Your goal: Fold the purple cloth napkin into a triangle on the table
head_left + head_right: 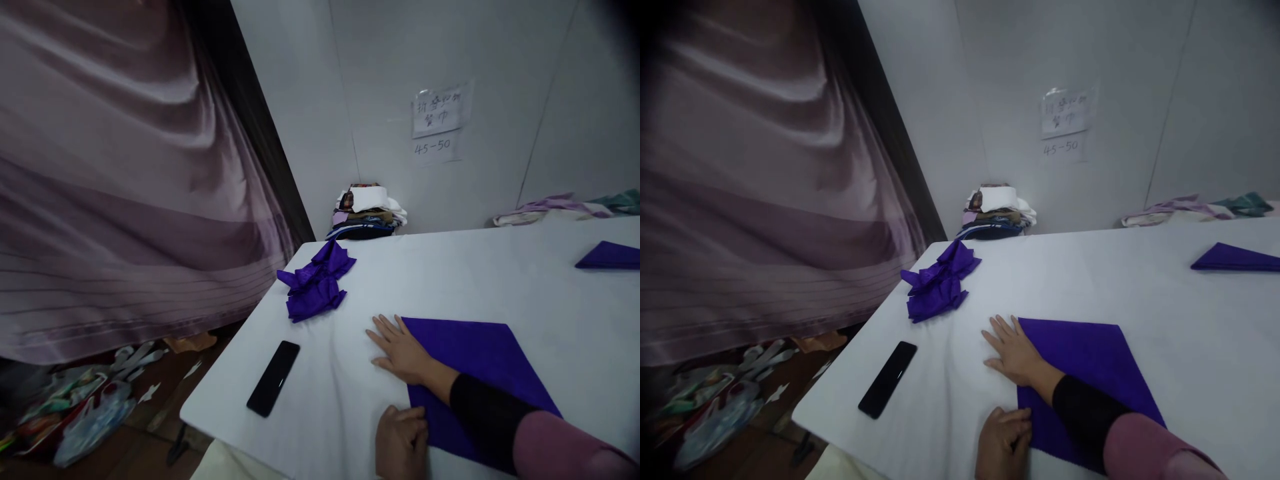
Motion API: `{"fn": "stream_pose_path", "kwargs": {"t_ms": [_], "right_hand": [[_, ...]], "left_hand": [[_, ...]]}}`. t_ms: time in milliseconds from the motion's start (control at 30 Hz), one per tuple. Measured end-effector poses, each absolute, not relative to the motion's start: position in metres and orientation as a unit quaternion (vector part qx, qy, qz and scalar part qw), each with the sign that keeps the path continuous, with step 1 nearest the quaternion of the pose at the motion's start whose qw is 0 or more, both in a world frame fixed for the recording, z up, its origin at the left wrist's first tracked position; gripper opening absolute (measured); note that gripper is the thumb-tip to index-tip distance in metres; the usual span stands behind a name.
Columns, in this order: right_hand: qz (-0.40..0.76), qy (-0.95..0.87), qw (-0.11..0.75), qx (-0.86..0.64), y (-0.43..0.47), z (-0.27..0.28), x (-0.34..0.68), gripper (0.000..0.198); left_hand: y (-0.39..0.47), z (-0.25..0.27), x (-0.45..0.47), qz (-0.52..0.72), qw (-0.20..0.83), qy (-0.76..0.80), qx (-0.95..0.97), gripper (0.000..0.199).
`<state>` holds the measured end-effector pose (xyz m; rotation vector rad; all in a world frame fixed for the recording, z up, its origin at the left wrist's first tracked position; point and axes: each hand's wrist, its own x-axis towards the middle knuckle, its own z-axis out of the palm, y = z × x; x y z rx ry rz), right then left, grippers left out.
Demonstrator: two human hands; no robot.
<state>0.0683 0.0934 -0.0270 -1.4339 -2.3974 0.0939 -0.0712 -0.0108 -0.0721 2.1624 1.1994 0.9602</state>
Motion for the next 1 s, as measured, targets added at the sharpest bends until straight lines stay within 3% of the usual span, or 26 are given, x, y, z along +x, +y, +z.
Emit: {"fn": "stream_pose_path", "kwargs": {"t_ms": [333,733,900,1000], "right_hand": [[-0.025,-0.805,0.161,-0.571,0.142,-0.036,0.09,0.064],[0.019,-0.734,0.123,-0.668,0.179,-0.035,0.106,0.07],[-0.011,-0.693,0.167,-0.701,0.194,-0.036,0.113,0.067],[0.037,-0.679,0.197,-0.706,0.202,-0.026,0.124,0.061]], "left_hand": [[-0.008,-0.09,-0.074,0.396,0.132,0.364,0.832,0.019],[-0.009,-0.104,-0.063,0.476,0.095,0.37,0.792,0.021],[-0.013,-0.097,-0.068,0.41,0.171,0.414,0.794,0.02],[-0.016,-0.082,-0.072,0.364,0.233,0.451,0.781,0.021]]}}
